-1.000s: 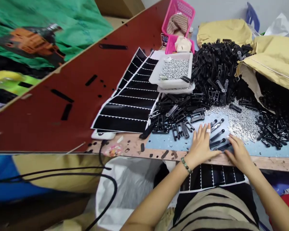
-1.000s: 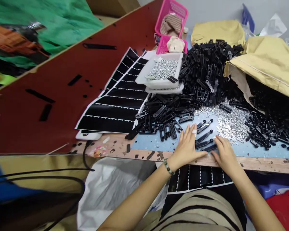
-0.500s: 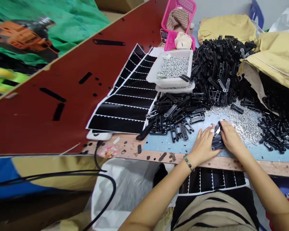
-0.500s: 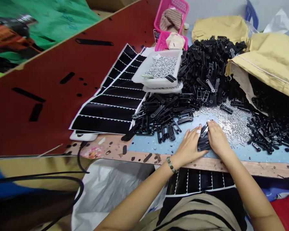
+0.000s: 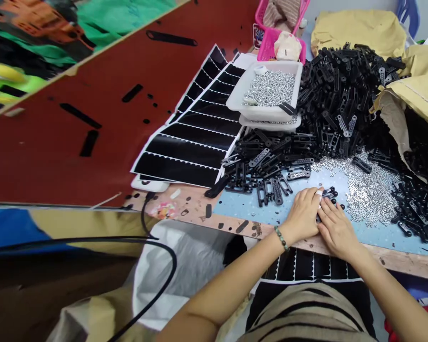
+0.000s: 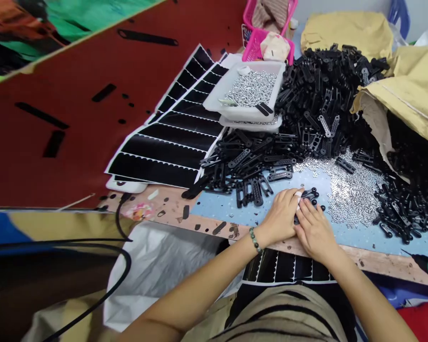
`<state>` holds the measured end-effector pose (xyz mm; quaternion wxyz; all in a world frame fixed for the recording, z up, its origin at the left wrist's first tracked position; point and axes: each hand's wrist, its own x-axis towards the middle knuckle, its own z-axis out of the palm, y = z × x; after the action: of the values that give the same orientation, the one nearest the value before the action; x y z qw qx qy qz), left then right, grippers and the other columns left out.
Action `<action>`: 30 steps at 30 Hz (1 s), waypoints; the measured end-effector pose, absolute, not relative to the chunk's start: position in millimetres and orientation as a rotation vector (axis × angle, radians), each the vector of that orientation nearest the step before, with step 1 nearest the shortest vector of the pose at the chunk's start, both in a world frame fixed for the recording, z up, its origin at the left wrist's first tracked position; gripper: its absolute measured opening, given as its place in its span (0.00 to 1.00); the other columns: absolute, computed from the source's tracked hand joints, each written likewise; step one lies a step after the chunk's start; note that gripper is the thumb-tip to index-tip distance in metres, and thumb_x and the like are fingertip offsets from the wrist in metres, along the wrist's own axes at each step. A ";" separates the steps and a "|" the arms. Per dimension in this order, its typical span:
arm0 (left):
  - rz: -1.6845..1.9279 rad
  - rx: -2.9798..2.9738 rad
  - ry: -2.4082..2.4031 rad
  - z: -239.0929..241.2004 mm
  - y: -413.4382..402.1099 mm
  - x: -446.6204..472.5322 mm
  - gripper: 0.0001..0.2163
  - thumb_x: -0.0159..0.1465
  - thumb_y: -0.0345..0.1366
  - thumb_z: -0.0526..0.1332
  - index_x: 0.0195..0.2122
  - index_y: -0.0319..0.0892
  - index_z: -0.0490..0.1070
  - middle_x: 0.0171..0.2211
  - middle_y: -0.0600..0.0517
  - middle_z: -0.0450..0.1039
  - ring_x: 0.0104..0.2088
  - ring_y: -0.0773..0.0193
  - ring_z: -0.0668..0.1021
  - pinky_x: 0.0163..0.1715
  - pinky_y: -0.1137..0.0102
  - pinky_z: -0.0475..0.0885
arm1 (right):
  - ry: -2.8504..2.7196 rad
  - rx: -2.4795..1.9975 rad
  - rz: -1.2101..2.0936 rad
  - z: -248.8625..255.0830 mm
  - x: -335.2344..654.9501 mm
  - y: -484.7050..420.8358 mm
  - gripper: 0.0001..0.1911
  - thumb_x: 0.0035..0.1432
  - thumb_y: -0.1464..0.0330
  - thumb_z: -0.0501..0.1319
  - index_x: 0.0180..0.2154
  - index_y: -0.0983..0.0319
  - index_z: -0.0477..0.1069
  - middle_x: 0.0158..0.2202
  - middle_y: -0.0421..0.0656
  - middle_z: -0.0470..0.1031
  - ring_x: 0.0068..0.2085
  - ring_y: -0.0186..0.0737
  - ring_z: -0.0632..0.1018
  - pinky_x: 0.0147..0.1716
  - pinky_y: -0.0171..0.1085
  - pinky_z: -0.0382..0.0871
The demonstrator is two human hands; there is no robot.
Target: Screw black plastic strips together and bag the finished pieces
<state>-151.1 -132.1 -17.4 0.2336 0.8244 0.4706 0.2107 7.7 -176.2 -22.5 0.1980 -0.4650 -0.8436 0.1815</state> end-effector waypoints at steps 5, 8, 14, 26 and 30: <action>0.694 2.189 1.263 -13.3 -135.0 -147.1 0.33 0.50 0.41 0.65 0.56 0.36 0.59 0.51 0.39 0.64 0.53 0.45 0.66 0.56 0.51 0.63 | -1.812 -1.244 0.726 -11.2 39.6 -173.0 0.19 0.67 0.67 0.46 0.51 0.59 0.71 0.54 0.49 0.73 0.56 0.45 0.72 0.56 0.54 0.66; 0.776 2.101 1.204 7.2 -155.4 -172.3 0.35 0.50 0.45 0.66 0.57 0.39 0.58 0.51 0.40 0.64 0.54 0.48 0.67 0.57 0.53 0.63 | -1.415 -1.288 0.578 -3.8 61.1 -173.4 0.16 0.64 0.64 0.51 0.44 0.62 0.74 0.47 0.51 0.76 0.50 0.50 0.76 0.50 0.57 0.69; 0.732 1.883 1.504 33.5 -259.0 -304.8 0.34 0.57 0.45 0.62 0.62 0.45 0.51 0.58 0.42 0.60 0.58 0.48 0.65 0.58 0.53 0.63 | -1.389 -1.498 0.633 -3.2 65.1 -161.6 0.15 0.59 0.61 0.59 0.44 0.62 0.73 0.40 0.49 0.77 0.35 0.44 0.79 0.40 0.50 0.72; 0.815 1.754 1.962 -12.6 -276.4 -340.8 0.18 0.66 0.43 0.54 0.55 0.44 0.64 0.52 0.45 0.69 0.52 0.54 0.73 0.55 0.57 0.68 | -2.180 -1.355 0.583 -24.9 -89.0 -102.7 0.16 0.59 0.69 0.53 0.48 0.65 0.68 0.44 0.54 0.73 0.47 0.52 0.73 0.48 0.50 0.68; 0.943 1.588 1.587 20.1 -231.3 -268.1 0.14 0.68 0.40 0.52 0.51 0.43 0.69 0.45 0.46 0.73 0.42 0.60 0.78 0.44 0.65 0.75 | -1.908 -1.445 0.757 -23.4 -62.8 -102.5 0.13 0.58 0.69 0.54 0.44 0.63 0.69 0.40 0.50 0.75 0.40 0.48 0.75 0.42 0.47 0.71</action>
<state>-268.1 -231.3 20.1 0.3462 0.6118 0.6115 0.3632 -62.8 -102.5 -23.4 0.3102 -0.5472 -0.7226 0.2868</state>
